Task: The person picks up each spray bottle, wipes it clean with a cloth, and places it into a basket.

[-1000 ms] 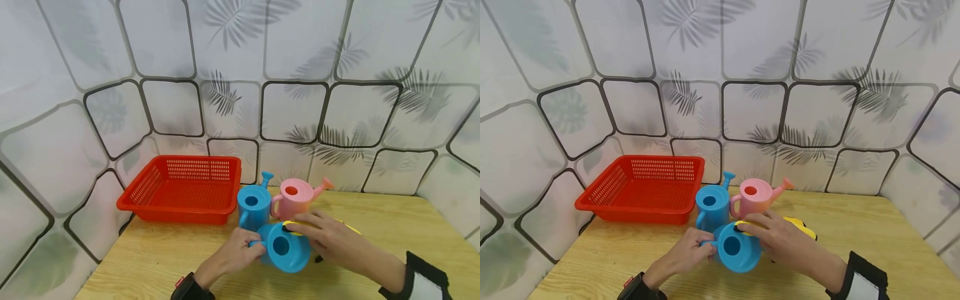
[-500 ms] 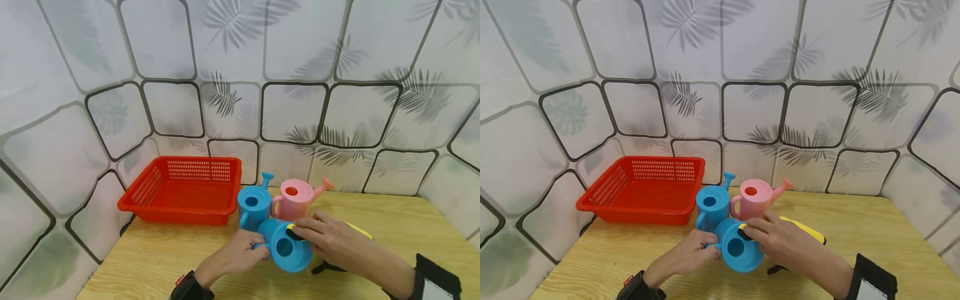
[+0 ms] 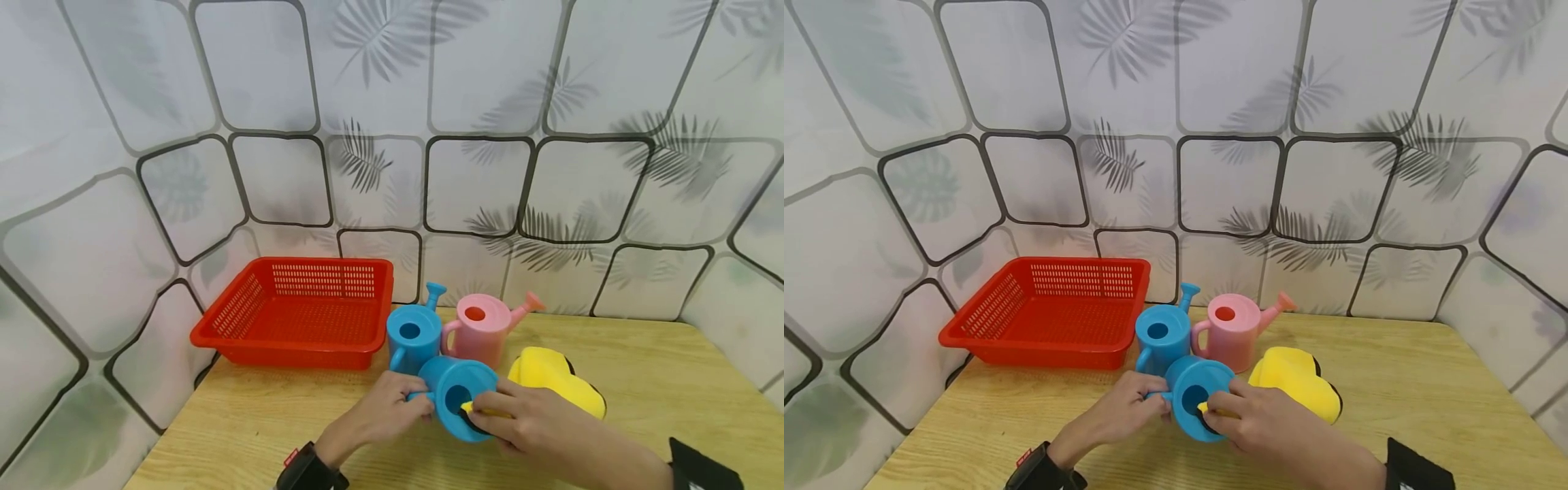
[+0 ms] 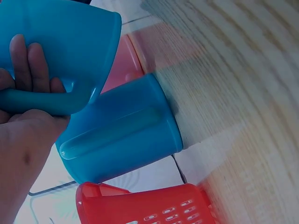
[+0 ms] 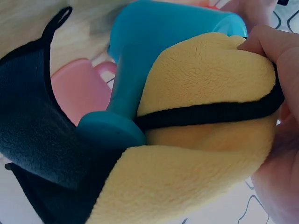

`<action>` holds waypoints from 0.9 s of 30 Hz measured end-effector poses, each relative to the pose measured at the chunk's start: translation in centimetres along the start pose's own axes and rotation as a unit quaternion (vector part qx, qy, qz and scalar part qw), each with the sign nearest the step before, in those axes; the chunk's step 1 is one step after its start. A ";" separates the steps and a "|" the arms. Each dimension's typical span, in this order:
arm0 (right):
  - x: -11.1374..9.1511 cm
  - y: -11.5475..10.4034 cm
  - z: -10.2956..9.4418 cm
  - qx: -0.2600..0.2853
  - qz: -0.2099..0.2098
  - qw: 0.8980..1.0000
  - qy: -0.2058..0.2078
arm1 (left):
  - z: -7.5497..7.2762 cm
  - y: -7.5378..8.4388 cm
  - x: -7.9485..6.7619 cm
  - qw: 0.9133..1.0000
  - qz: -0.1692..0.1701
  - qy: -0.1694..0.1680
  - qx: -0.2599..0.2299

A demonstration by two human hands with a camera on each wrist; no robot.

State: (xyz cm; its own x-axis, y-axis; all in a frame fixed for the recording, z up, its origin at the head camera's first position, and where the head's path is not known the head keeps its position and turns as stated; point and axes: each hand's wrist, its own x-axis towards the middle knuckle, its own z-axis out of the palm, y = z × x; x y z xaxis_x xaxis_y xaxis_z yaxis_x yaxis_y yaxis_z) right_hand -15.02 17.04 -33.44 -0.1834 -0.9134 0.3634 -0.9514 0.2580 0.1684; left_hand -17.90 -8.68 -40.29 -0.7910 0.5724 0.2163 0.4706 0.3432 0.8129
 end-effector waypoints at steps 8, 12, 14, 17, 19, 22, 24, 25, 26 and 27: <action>0.2 -0.8 0.3 0.013 -0.026 1.000 -0.004 | -0.2 -0.1 -0.1 1.000 -0.001 0.021 -0.023; 0.3 -0.8 0.5 0.007 -0.034 0.999 0.003 | -0.2 -0.1 -0.1 0.999 0.001 0.028 -0.026; 0.3 -0.8 0.6 0.006 -0.030 1.000 -0.002 | -0.2 -0.1 -0.1 0.999 -0.002 0.026 -0.026; 0.2 -0.9 0.6 0.003 -0.025 1.000 -0.011 | -0.2 -0.2 -0.2 0.999 -0.007 0.021 -0.025; 0.2 -0.9 0.5 -0.002 -0.019 1.000 -0.015 | -0.2 -0.2 -0.2 1.000 -0.008 0.018 -0.023; 0.1 -0.8 0.4 -0.012 -0.014 1.000 -0.012 | -0.3 -0.2 -0.3 1.000 -0.008 0.010 -0.022; 0.0 -0.6 0.3 -0.025 -0.013 1.000 -0.009 | -0.3 -0.2 -0.3 1.000 -0.009 0.004 -0.023; -0.1 -0.5 0.2 -0.035 -0.015 0.999 -0.004 | -0.3 -0.2 -0.4 1.000 -0.009 0.001 -0.024; -0.1 -0.4 0.2 -0.040 -0.013 0.999 0.003 | -0.3 -0.2 -0.4 1.000 -0.007 -0.001 -0.024; -0.2 -0.2 0.1 -0.051 -0.011 0.999 0.010 | -0.3 -0.3 -0.4 1.000 -0.008 -0.004 -0.025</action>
State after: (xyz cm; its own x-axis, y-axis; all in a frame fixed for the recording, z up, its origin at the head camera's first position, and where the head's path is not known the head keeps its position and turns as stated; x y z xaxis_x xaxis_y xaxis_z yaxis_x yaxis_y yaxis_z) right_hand -14.82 17.15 -33.68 -0.1560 -0.9128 0.3774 -0.9249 0.2691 0.2685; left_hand -17.84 -9.19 -40.45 -0.7946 0.5735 0.1992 0.4379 0.3141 0.8423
